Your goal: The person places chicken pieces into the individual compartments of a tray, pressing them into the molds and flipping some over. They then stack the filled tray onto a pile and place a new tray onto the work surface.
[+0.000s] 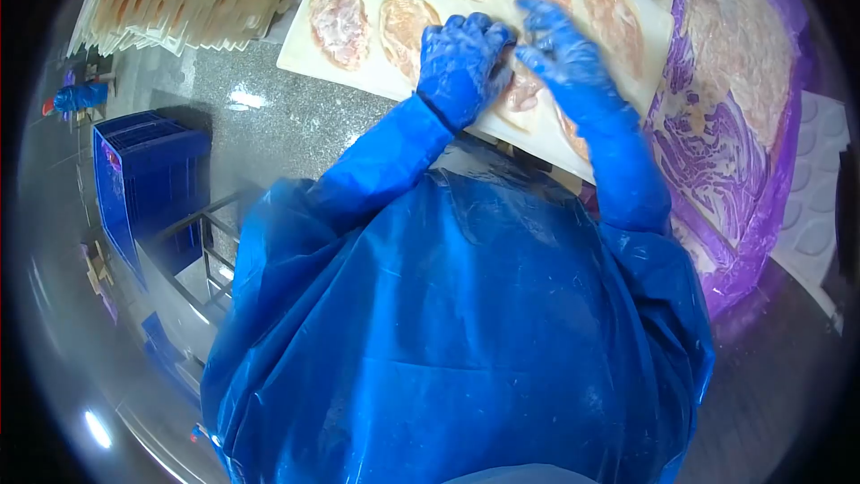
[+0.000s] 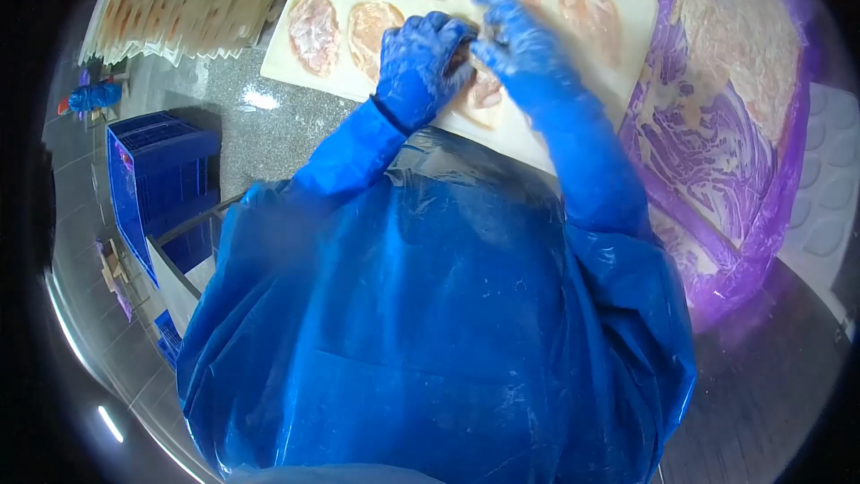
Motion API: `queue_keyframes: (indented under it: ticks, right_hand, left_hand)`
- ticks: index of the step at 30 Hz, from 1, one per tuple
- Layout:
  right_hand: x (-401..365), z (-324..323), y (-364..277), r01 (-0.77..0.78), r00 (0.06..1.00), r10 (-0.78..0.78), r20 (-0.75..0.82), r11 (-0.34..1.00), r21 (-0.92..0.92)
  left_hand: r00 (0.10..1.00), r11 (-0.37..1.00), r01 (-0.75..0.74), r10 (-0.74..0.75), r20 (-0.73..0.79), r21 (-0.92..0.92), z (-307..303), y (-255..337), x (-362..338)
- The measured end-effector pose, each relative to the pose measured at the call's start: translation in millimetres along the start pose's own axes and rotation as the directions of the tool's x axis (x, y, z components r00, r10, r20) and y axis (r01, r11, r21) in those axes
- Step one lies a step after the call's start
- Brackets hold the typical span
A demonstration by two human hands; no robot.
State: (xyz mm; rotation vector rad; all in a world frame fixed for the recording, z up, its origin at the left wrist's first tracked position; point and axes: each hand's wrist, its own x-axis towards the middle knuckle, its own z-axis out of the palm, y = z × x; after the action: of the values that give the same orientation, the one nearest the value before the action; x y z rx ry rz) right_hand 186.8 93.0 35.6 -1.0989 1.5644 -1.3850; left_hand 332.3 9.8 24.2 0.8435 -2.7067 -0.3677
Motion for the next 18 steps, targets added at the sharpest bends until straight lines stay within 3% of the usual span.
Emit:
queue_keyframes:
  ticks: [1, 2, 4, 6, 8, 9, 12, 13, 14, 16, 17, 18]
  right_hand:
    - [7.1, -6.5, 29.7, 0.334, 0.935, -0.344, 0.087, 0.772, -0.541]
    - [9.9, -11.1, 31.6, 0.336, 0.934, -0.345, 0.088, 0.771, -0.541]
    - [13.9, -13.9, 28.8, 0.266, 0.964, -0.244, 0.107, 0.865, -0.426]
    - [14.3, -22.1, 16.4, 0.287, 0.958, -0.273, 0.089, 0.902, -0.323]
    - [12.7, -30.5, 7.1, 0.074, 0.997, -0.073, 0.027, 0.997, -0.006]
    - [11.9, -32.6, 2.6, 0.067, 0.997, -0.070, 0.042, 0.995, 0.075]
    - [15.1, -37.2, -9.0, 0.136, 0.991, -0.135, -0.016, 0.982, 0.130]
    - [16.4, -39.2, -13.8, 0.160, 0.986, -0.157, -0.059, 0.985, 0.057]
    - [17.5, -39.9, -18.6, 0.159, 0.986, -0.156, -0.061, 0.986, 0.057]
    - [18.1, -36.1, -27.1, 0.144, 0.989, -0.139, -0.052, 0.985, 0.094]
    - [18.9, -30.4, -30.4, 0.056, 0.998, -0.059, 0.021, 0.989, 0.135]
    - [18.7, -27.3, -25.2, 0.059, 0.998, -0.062, 0.016, 0.989, 0.135]
  left_hand:
    - [1.000, 1.000, 0.003, -0.004, 0.026, 0.026, 5.7, -6.9, 6.5]
    - [1.000, 1.000, 0.004, -0.004, 0.024, 0.027, 9.7, -13.1, 10.3]
    - [0.994, 0.988, -0.107, 0.102, -0.049, -0.108, 9.3, -25.3, 13.2]
    - [0.987, 0.978, -0.155, 0.146, -0.073, -0.137, 1.4, -36.4, 11.3]
    - [0.998, 0.795, -0.046, 0.015, -0.057, -0.605, -10.1, -41.2, 8.5]
    - [0.996, 0.782, -0.077, 0.027, -0.089, -0.619, -10.6, -44.8, 8.9]
    - [0.999, 0.739, 0.002, -0.037, -0.038, -0.673, -25.9, -45.6, 17.9]
    - [0.992, 0.619, 0.030, -0.115, -0.052, -0.785, -23.4, -45.6, 17.5]
    - [0.992, 0.618, 0.030, -0.114, -0.052, -0.785, -23.4, -47.1, 18.3]
    - [0.974, 0.443, -0.032, -0.186, -0.127, -0.896, -34.2, -44.2, 22.7]
    - [0.966, 0.301, -0.038, -0.233, -0.113, -0.953, -40.8, -40.5, 23.3]
    - [0.967, 0.302, -0.041, -0.228, -0.114, -0.952, -47.8, -41.0, 25.0]
